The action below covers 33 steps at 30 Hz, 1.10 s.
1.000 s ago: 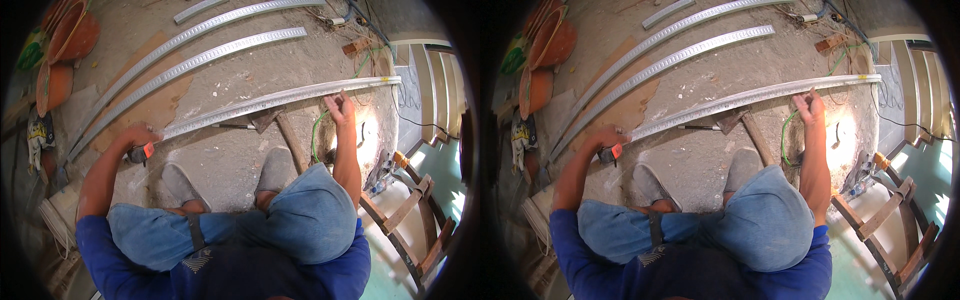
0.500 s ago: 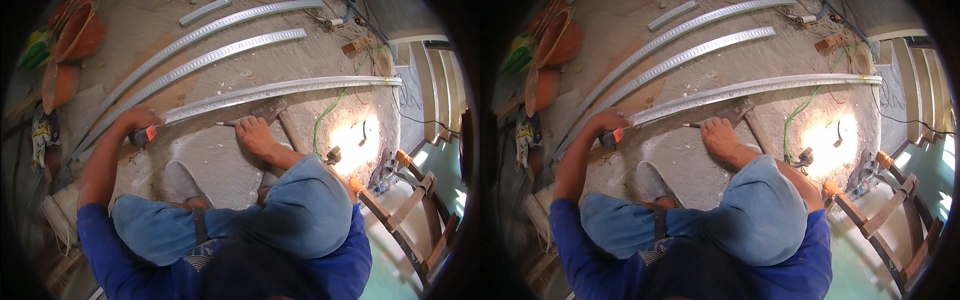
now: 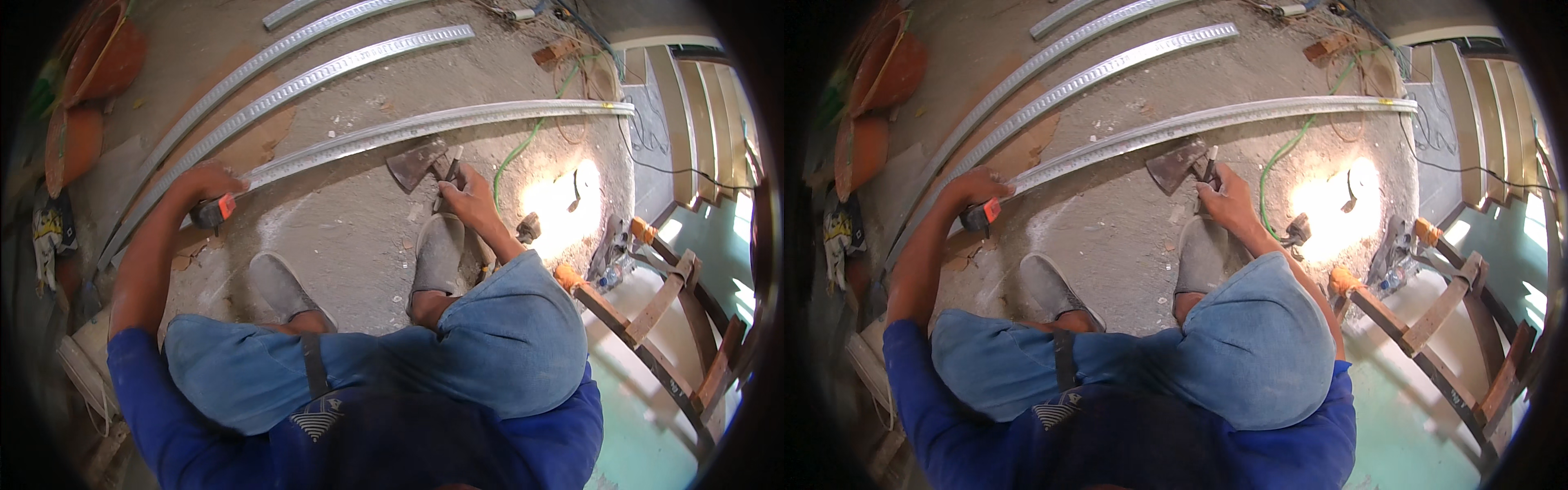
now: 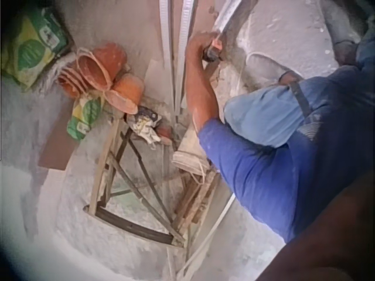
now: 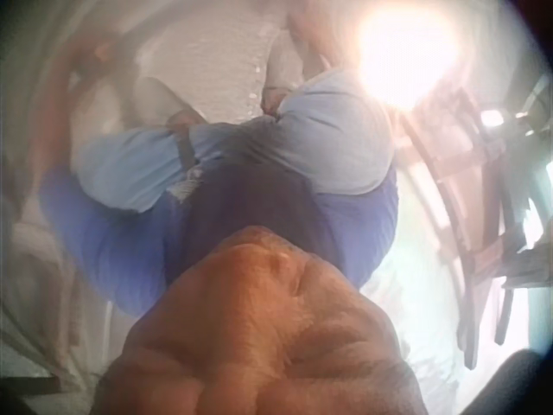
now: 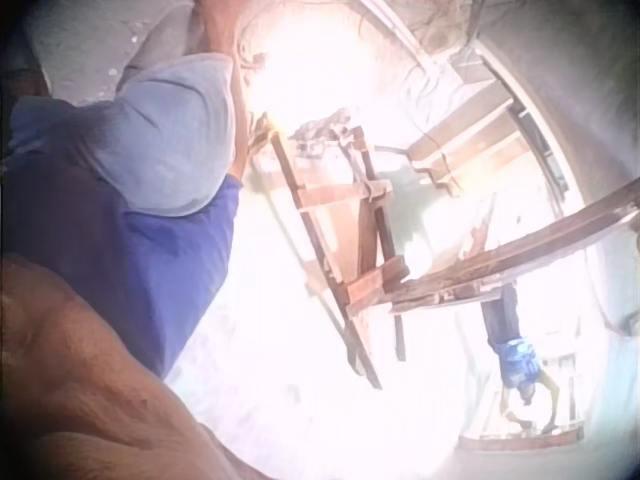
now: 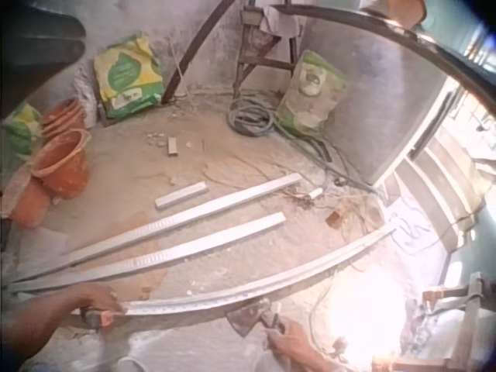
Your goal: The person measures and marks metal strips with a tape measure and marker, then uses a hammer to strike and break the strips at the marked points. The person handles multiple strips one at a time, aligning them on the floor and breaking them into shorter pieces.
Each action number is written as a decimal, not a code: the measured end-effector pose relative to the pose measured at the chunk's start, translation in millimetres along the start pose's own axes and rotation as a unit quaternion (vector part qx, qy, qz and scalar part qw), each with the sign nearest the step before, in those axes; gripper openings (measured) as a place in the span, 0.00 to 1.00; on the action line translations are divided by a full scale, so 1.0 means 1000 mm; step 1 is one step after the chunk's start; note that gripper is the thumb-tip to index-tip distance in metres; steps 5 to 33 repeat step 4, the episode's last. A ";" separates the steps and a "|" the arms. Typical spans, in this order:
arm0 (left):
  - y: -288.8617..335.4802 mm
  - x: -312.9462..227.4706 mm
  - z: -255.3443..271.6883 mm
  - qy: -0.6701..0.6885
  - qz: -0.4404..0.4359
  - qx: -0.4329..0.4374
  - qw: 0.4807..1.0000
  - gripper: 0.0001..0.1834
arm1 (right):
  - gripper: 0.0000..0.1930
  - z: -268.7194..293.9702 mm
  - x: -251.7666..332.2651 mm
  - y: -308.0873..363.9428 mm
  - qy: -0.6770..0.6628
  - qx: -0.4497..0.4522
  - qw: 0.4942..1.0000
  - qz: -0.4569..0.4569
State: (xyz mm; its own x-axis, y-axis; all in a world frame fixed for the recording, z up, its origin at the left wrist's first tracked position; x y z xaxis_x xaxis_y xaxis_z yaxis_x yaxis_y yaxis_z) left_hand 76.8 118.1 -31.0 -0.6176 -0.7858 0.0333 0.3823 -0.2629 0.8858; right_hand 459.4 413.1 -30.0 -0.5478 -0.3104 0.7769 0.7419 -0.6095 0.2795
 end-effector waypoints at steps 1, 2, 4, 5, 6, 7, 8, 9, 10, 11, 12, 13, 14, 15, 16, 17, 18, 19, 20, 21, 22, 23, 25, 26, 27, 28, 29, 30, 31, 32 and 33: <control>-0.004 -0.001 0.002 -0.004 -0.007 -0.012 1.000 0.36 | 0.15 0.002 -0.008 0.003 0.015 0.010 1.000 -0.012; -0.007 -0.002 0.003 -0.007 -0.013 -0.024 1.000 0.35 | 0.15 0.005 -0.012 0.006 0.031 -0.003 0.999 -0.003; -0.011 -0.005 0.003 -0.013 -0.017 -0.033 0.999 0.34 | 0.16 0.004 -0.020 0.008 0.011 0.024 0.999 -0.042; -0.011 -0.005 0.003 -0.013 -0.017 -0.033 0.999 0.34 | 0.16 0.004 -0.020 0.008 0.011 0.024 0.999 -0.042; -0.011 -0.005 0.003 -0.013 -0.017 -0.033 0.999 0.34 | 0.16 0.004 -0.020 0.008 0.011 0.024 0.999 -0.042; -0.011 -0.005 0.003 -0.013 -0.017 -0.033 0.999 0.34 | 0.16 0.004 -0.020 0.008 0.011 0.024 0.999 -0.042; -0.011 -0.005 0.003 -0.013 -0.017 -0.033 0.999 0.34 | 0.16 0.004 -0.020 0.008 0.011 0.024 0.999 -0.042; -0.011 -0.005 0.003 -0.013 -0.017 -0.033 0.999 0.34 | 0.16 0.004 -0.020 0.008 0.011 0.024 0.999 -0.042; -0.011 -0.005 0.003 -0.013 -0.017 -0.033 0.999 0.34 | 0.16 0.004 -0.020 0.008 0.011 0.024 0.999 -0.042; -0.011 -0.005 0.003 -0.013 -0.017 -0.033 0.999 0.34 | 0.16 0.004 -0.020 0.008 0.011 0.024 0.999 -0.042; -0.011 -0.005 0.003 -0.013 -0.017 -0.033 0.999 0.34 | 0.16 0.004 -0.020 0.008 0.011 0.024 0.999 -0.042; -0.011 -0.005 0.003 -0.013 -0.017 -0.033 0.999 0.34 | 0.16 0.004 -0.020 0.008 0.011 0.024 0.999 -0.042; -0.011 -0.005 0.003 -0.013 -0.017 -0.033 0.999 0.34 | 0.16 0.004 -0.020 0.008 0.011 0.024 0.999 -0.042; -0.011 -0.005 0.003 -0.013 -0.017 -0.033 0.999 0.34 | 0.16 0.004 -0.020 0.008 0.011 0.024 0.999 -0.042; -0.011 -0.005 0.003 -0.013 -0.017 -0.033 0.999 0.34 | 0.16 0.004 -0.020 0.008 0.011 0.024 0.999 -0.042; -0.011 -0.005 0.003 -0.013 -0.017 -0.033 0.999 0.34 | 0.16 0.004 -0.020 0.008 0.011 0.024 0.999 -0.042; -0.011 -0.005 0.003 -0.013 -0.017 -0.033 0.999 0.34 | 0.16 0.004 -0.020 0.008 0.011 0.024 0.999 -0.042; -0.011 -0.005 0.003 -0.013 -0.017 -0.033 0.999 0.34 | 0.16 0.004 -0.020 0.008 0.011 0.024 0.999 -0.042; -0.011 -0.005 0.003 -0.013 -0.017 -0.033 0.999 0.34 | 0.16 0.004 -0.020 0.008 0.011 0.024 0.999 -0.042; -0.011 -0.005 0.003 -0.013 -0.017 -0.033 0.999 0.34 | 0.16 0.004 -0.020 0.008 0.011 0.024 0.999 -0.042; -0.011 -0.005 0.003 -0.013 -0.017 -0.033 0.999 0.34 | 0.16 0.004 -0.020 0.008 0.011 0.024 0.999 -0.042; -0.011 -0.005 0.003 -0.013 -0.017 -0.033 0.999 0.34 | 0.16 0.004 -0.020 0.008 0.011 0.024 0.999 -0.042; -0.011 -0.005 0.003 -0.013 -0.017 -0.033 0.999 0.34 | 0.16 0.004 -0.020 0.008 0.011 0.024 0.999 -0.042; -0.011 -0.005 0.003 -0.013 -0.017 -0.033 0.999 0.34 | 0.16 0.004 -0.020 0.008 0.011 0.024 0.999 -0.042; -0.011 -0.005 0.003 -0.013 -0.017 -0.033 0.999 0.34 | 0.16 0.004 -0.020 0.008 0.011 0.024 0.999 -0.042; -0.011 -0.005 0.003 -0.013 -0.017 -0.033 0.999 0.34 | 0.16 0.004 -0.020 0.008 0.011 0.024 0.999 -0.042; -0.011 -0.005 0.003 -0.013 -0.017 -0.033 0.999 0.34 | 0.16 0.004 -0.020 0.008 0.011 0.024 0.999 -0.042; -0.011 -0.005 0.003 -0.013 -0.017 -0.033 0.999 0.34 | 0.16 0.004 -0.020 0.008 0.011 0.024 0.999 -0.042; -0.011 -0.005 0.003 -0.013 -0.017 -0.033 0.999 0.34 | 0.16 0.004 -0.020 0.008 0.011 0.024 0.999 -0.042; -0.011 -0.005 0.003 -0.013 -0.017 -0.033 0.999 0.34 | 0.16 0.004 -0.020 0.008 0.011 0.024 0.999 -0.042; -0.011 -0.005 0.003 -0.013 -0.017 -0.033 0.999 0.34 | 0.16 0.004 -0.020 0.008 0.011 0.024 0.999 -0.042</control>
Point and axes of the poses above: each hand's wrist, its own y-axis away from the middle knuckle, its own z-axis out of the back of the hand, x = y × z, the point moved 8 cm from there along -y, towards the middle knuckle, and after that the axes turned 8 degrees about z, right-handed, at the moved point
